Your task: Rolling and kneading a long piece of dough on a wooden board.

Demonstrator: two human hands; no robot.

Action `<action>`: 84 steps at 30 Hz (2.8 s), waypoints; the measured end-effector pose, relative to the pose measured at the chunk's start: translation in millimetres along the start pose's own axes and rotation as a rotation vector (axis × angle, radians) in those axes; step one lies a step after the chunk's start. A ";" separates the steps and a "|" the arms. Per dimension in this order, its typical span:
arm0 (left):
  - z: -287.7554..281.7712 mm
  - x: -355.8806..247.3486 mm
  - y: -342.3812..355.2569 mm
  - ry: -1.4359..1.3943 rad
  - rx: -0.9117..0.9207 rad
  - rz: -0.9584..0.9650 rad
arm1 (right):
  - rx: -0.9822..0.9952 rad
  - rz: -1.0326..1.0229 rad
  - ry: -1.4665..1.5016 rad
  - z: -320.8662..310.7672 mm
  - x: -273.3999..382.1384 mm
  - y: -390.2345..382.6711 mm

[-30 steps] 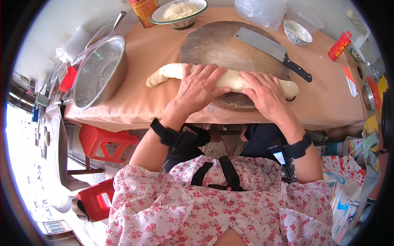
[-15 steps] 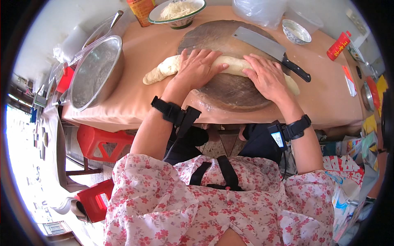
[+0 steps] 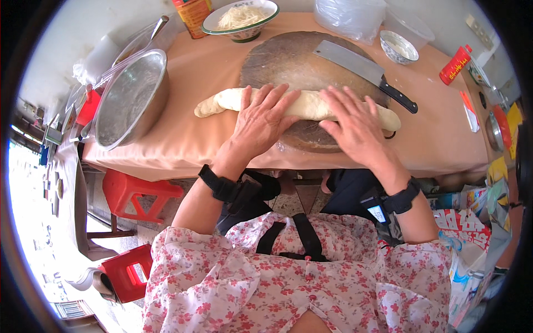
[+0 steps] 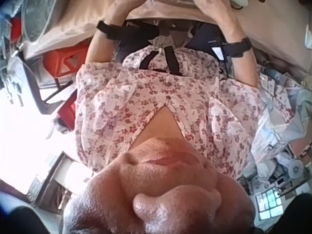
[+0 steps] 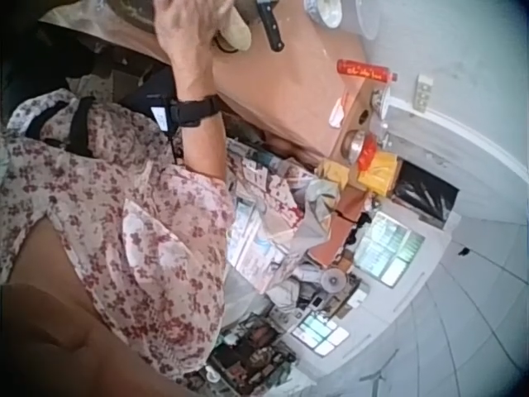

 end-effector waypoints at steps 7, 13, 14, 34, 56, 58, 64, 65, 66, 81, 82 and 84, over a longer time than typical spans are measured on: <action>5.2 8.5 27.6 -0.056 0.037 -0.030 | -0.013 -0.088 0.129 15.6 3.2 29.3; 11.3 17.4 50.7 -0.050 0.115 -0.147 | 0.025 0.021 0.141 20.8 -5.1 54.1; 13.8 16.2 48.5 -0.049 0.112 -0.143 | -0.015 -0.005 0.137 24.5 -6.3 51.7; -1.4 -5.1 33.2 -0.014 0.168 -0.136 | -0.085 -0.064 0.117 20.7 2.0 34.5; -1.1 20.2 -1.3 0.077 0.067 -0.107 | -0.131 -0.060 0.040 10.5 -9.2 10.1; -3.2 25.8 9.0 0.063 0.084 -0.100 | -0.135 -0.070 0.065 9.6 -8.0 17.3; 9.5 37.0 22.7 -0.003 0.081 -0.158 | -0.026 0.065 0.051 15.7 -17.3 28.8; 11.2 34.4 21.5 0.006 0.046 -0.155 | -0.081 0.012 0.056 17.3 -20.1 26.3; 12.7 32.0 19.9 0.015 0.011 -0.153 | -0.137 -0.041 0.059 17.1 -22.9 24.1; -1.7 -3.0 31.9 0.000 0.136 -0.138 | -0.057 -0.010 0.146 -13.2 -22.2 7.1; 0.5 -2.2 34.8 -0.036 0.121 -0.145 | -0.175 -0.052 0.178 -9.1 -14.9 11.8; 2.9 0.2 37.9 -0.071 0.112 -0.156 | -0.154 -0.090 0.157 3.8 6.3 18.5</action>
Point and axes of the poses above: each hand's wrist, its own y-axis towards the middle knuckle, its own z-axis out of the palm, x = y × z, the point moved 1 cm from there along y, towards the middle knuckle, and after that the axes turned 14 degrees about y, right-handed, at the moved point
